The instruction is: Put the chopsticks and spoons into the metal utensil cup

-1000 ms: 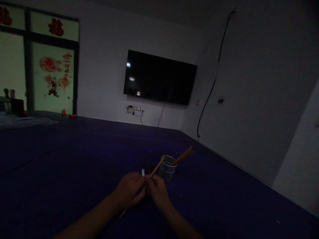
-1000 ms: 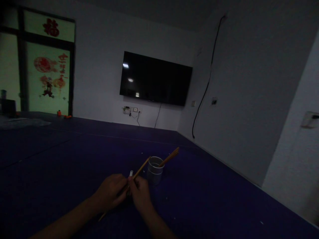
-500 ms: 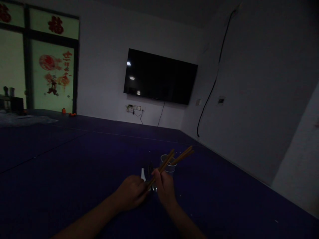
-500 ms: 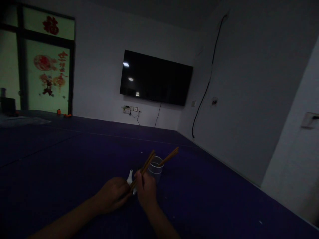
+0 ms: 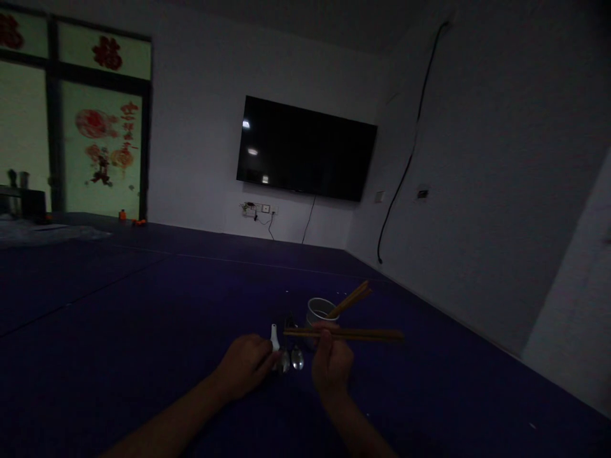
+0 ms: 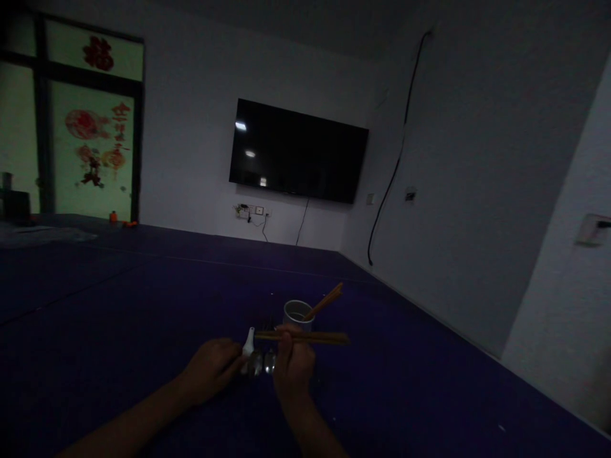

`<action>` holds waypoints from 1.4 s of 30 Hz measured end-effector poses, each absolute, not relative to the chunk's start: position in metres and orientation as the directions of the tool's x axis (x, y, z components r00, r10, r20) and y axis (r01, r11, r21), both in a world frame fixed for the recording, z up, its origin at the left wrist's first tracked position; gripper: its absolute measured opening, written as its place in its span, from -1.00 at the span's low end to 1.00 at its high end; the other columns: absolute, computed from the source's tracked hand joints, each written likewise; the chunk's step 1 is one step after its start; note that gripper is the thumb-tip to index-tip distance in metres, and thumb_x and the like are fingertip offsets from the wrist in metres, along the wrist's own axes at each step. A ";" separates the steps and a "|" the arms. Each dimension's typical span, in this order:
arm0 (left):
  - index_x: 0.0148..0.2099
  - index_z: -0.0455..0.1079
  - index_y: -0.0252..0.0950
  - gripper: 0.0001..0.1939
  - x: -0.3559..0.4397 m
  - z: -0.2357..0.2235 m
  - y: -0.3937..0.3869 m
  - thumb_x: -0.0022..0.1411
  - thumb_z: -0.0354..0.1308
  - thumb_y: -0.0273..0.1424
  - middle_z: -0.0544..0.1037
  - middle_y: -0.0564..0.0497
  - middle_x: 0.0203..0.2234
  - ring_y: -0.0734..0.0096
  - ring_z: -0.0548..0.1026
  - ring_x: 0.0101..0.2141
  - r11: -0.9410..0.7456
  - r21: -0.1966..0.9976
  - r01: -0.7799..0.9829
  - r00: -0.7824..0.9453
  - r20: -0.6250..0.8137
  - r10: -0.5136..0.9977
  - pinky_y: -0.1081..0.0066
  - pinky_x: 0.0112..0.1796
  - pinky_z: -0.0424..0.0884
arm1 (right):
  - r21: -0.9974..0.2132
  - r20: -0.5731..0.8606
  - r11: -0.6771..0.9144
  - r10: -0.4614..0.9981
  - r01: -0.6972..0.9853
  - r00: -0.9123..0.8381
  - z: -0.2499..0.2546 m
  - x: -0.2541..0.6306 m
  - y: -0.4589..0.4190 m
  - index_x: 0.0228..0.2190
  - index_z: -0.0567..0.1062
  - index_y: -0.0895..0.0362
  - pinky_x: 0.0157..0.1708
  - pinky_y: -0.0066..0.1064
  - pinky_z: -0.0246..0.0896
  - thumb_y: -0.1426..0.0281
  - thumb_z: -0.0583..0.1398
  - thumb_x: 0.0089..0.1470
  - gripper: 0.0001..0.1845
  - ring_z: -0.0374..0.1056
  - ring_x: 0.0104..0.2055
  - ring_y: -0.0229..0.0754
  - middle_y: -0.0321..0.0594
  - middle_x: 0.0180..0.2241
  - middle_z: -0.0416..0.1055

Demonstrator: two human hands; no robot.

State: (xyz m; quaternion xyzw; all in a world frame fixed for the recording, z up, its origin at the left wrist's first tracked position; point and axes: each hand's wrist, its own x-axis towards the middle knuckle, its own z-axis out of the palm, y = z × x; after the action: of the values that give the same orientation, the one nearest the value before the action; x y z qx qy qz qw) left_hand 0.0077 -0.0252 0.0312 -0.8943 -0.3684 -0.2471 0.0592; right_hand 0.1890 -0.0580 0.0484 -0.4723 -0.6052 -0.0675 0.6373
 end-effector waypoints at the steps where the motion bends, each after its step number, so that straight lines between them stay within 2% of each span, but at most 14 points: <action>1: -0.37 0.34 -0.27 -0.58 0.007 0.031 -0.023 0.37 -0.27 -0.28 0.49 -0.04 -0.48 0.39 0.44 -0.42 -0.701 0.100 0.707 0.581 0.483 0.655 0.43 -0.36 0.27 | -0.514 0.845 0.510 0.441 0.689 0.303 0.052 0.194 -0.058 -0.44 0.47 0.15 -0.47 -0.40 0.16 0.03 -0.20 0.23 -0.37 0.34 -0.53 -0.16 -0.16 -0.56 0.42; 4: -0.38 0.34 -0.27 -0.59 0.007 0.030 -0.020 0.36 -0.26 -0.29 0.51 -0.03 -0.48 0.38 0.46 -0.40 -0.643 0.165 0.748 0.524 0.448 0.724 0.44 -0.36 0.27 | -0.504 0.859 0.397 0.324 0.767 0.396 0.066 0.210 -0.057 -0.41 0.46 0.17 -0.40 -0.37 0.17 -0.02 -0.26 0.22 -0.29 0.38 -0.45 -0.12 -0.07 -0.45 0.46; 7: -0.39 0.35 -0.27 -0.61 0.007 0.030 -0.018 0.35 -0.22 -0.27 0.52 -0.03 -0.48 0.36 0.48 -0.40 -0.595 0.210 0.776 0.495 0.383 0.780 0.43 -0.39 0.26 | -0.557 0.817 0.224 0.320 0.800 0.479 0.077 0.224 -0.051 -0.38 0.48 0.19 -0.44 -0.35 0.11 -0.05 -0.30 0.20 -0.22 0.38 -0.43 -0.06 -0.04 -0.45 0.47; 9: -0.40 0.35 -0.27 -0.61 0.008 0.030 -0.018 0.34 -0.21 -0.27 0.52 -0.03 -0.48 0.35 0.48 -0.41 -0.578 0.231 0.783 0.484 0.359 0.798 0.43 -0.40 0.25 | -0.584 0.777 0.098 0.353 0.806 0.521 0.080 0.230 -0.046 -0.34 0.50 0.21 -0.47 -0.34 0.05 -0.08 -0.33 0.18 -0.17 0.37 -0.44 -0.03 -0.04 -0.48 0.48; 12: -0.40 0.36 -0.27 -0.60 0.008 0.029 -0.017 0.33 -0.21 -0.27 0.53 -0.02 -0.49 0.35 0.48 -0.41 -0.566 0.242 0.788 0.468 0.362 0.806 0.44 -0.40 0.24 | -0.549 0.748 -0.027 0.431 0.836 0.505 0.078 0.235 -0.039 -0.33 0.51 0.22 -0.50 -0.35 -0.01 -0.07 -0.33 0.19 -0.16 0.36 -0.47 -0.04 -0.01 -0.46 0.48; 19: -0.39 0.38 -0.27 -0.60 0.008 0.030 -0.018 0.33 -0.21 -0.28 0.54 -0.03 -0.48 0.36 0.49 -0.42 -0.562 0.243 0.791 0.473 0.340 0.813 0.44 -0.42 0.23 | -0.435 0.665 -0.114 0.628 0.893 0.404 0.071 0.230 -0.033 -0.34 0.51 0.16 -0.52 -0.38 -0.02 0.06 -0.22 0.26 -0.35 0.40 -0.46 -0.10 -0.04 -0.45 0.50; 26: -0.38 0.39 -0.26 -0.61 0.008 0.029 -0.018 0.32 -0.19 -0.26 0.54 -0.02 -0.49 0.35 0.50 -0.41 -0.549 0.244 0.800 0.462 0.334 0.822 0.45 -0.43 0.23 | -0.408 0.576 -0.136 0.729 0.903 0.370 0.065 0.230 -0.029 -0.37 0.52 0.12 -0.57 -0.41 -0.04 0.06 -0.12 0.24 -0.44 0.40 -0.51 -0.12 -0.07 -0.52 0.48; 30: -0.38 0.40 -0.26 -0.62 0.008 0.030 -0.019 0.32 -0.18 -0.26 0.54 -0.02 -0.49 0.36 0.49 -0.43 -0.550 0.251 0.797 0.466 0.325 0.823 0.45 -0.43 0.24 | -0.459 0.591 -0.114 0.702 0.881 0.398 0.065 0.231 -0.030 -0.22 0.50 0.12 -0.57 -0.40 -0.03 0.01 -0.08 0.20 -0.45 0.41 -0.50 -0.08 -0.10 -0.52 0.48; 35: -0.37 0.41 -0.25 -0.63 0.009 0.030 -0.019 0.31 -0.17 -0.27 0.54 -0.02 -0.49 0.35 0.49 -0.43 -0.538 0.263 0.801 0.455 0.317 0.832 0.46 -0.43 0.23 | -0.598 0.613 -0.035 0.624 0.801 0.485 0.069 0.230 -0.034 0.09 0.29 0.20 -0.54 -0.40 -0.02 -0.06 -0.01 0.12 -0.29 0.38 -0.51 -0.06 -0.20 -0.57 0.45; 38: -0.38 0.40 -0.25 -0.65 0.008 0.030 -0.018 0.30 -0.15 -0.28 0.55 -0.02 -0.48 0.35 0.49 -0.42 -0.534 0.265 0.803 0.451 0.316 0.835 0.46 -0.44 0.22 | -0.674 0.644 0.052 0.531 0.737 0.551 0.073 0.228 -0.039 0.19 0.14 0.29 -0.53 -0.41 -0.01 -0.07 0.04 0.08 -0.15 0.35 -0.53 -0.09 -0.26 -0.59 0.43; 42: -0.37 0.39 -0.26 -0.66 0.008 0.030 -0.017 0.30 -0.15 -0.28 0.55 -0.03 -0.47 0.34 0.50 -0.41 -0.537 0.242 0.808 0.464 0.301 0.833 0.46 -0.45 0.20 | -0.715 0.689 0.177 0.341 0.676 0.640 0.080 0.224 -0.048 0.24 -0.01 0.24 -0.50 -0.43 0.02 -0.04 0.11 0.04 -0.08 0.31 -0.57 -0.17 -0.37 -0.60 0.39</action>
State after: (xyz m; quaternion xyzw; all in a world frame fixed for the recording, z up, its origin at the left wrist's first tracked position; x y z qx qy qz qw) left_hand 0.0081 -0.0174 0.0304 -0.8548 -0.4801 -0.1941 -0.0325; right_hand 0.2237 -0.0482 0.0803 -0.6283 -0.4046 -0.1285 0.6519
